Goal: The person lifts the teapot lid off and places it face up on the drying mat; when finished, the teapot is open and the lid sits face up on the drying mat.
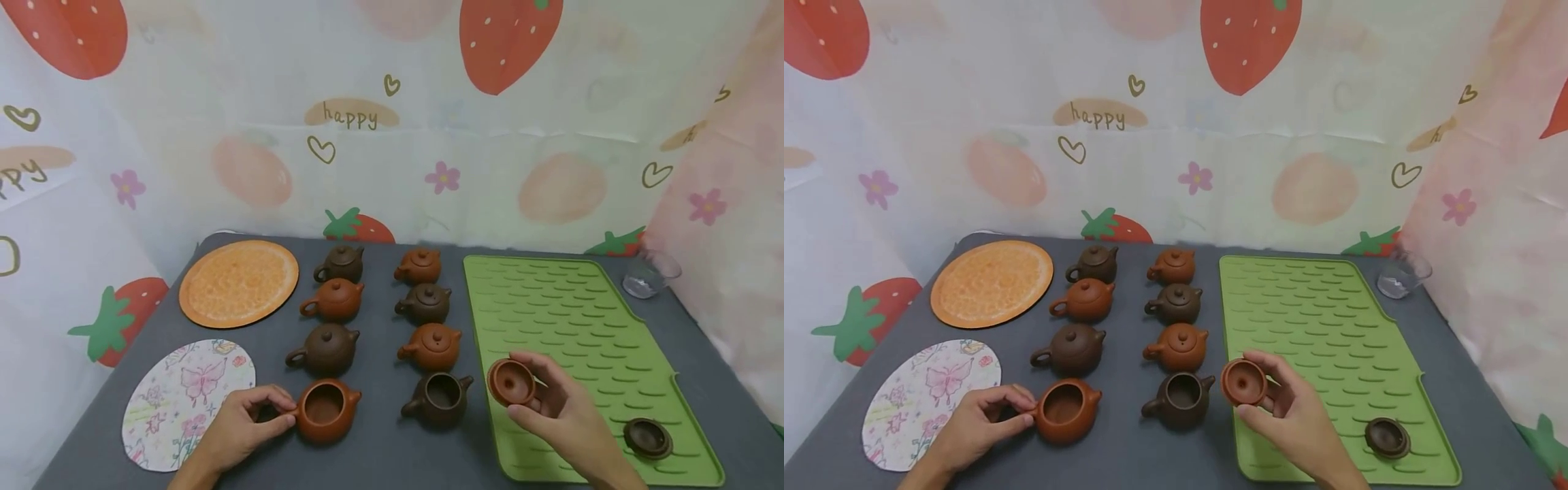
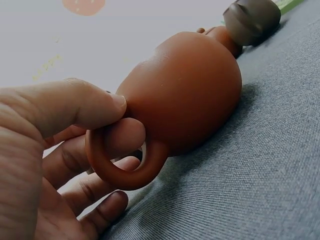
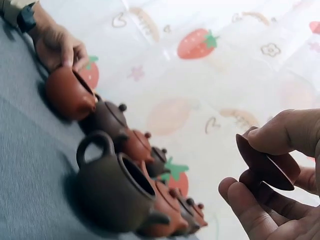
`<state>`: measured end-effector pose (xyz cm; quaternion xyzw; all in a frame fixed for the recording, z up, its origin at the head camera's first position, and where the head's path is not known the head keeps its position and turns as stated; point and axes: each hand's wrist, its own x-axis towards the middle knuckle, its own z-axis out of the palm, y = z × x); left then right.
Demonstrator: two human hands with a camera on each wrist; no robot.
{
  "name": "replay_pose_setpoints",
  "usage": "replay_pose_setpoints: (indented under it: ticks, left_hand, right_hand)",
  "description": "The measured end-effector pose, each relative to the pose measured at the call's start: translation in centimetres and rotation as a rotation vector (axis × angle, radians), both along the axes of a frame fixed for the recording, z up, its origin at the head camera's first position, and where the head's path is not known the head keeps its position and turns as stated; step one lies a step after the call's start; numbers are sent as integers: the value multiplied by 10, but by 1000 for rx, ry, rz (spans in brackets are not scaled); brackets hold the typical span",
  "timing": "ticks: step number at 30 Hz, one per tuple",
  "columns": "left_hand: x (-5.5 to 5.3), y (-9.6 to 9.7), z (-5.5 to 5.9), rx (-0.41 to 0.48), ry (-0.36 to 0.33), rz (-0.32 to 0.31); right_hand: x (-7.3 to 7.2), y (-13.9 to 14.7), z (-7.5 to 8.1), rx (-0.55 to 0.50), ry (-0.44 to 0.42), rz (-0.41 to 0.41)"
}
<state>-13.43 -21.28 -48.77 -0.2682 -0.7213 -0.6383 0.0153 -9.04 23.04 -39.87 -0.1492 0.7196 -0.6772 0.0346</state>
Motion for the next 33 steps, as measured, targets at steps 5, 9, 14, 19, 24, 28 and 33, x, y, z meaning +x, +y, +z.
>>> replay_pose_setpoints:
  ticks: [5,9,14,19,24,28,33]
  left_hand:
    - [2,0,-2,-1,-1,-4]
    - [2,0,-2,4,8,-10]
    - [4,-1,-1,-2,-13,-2]
    - [5,-1,0,-23,-38,4]
    - [4,0,1,-37,-51,14]
    - [3,1,1,-20,-39,7]
    - [1,2,-1,8,-1,4]
  right_hand:
    - [5,14,-4,44,-21,-65]
    - [9,24,-7,89,-34,-120]
    - [12,35,-14,125,-76,-176]
    - [16,44,-24,152,-117,-228]
    - [17,55,-35,204,-98,-274]
    - [15,61,-41,305,-73,-308]
    - [14,66,-43,461,-97,-340]
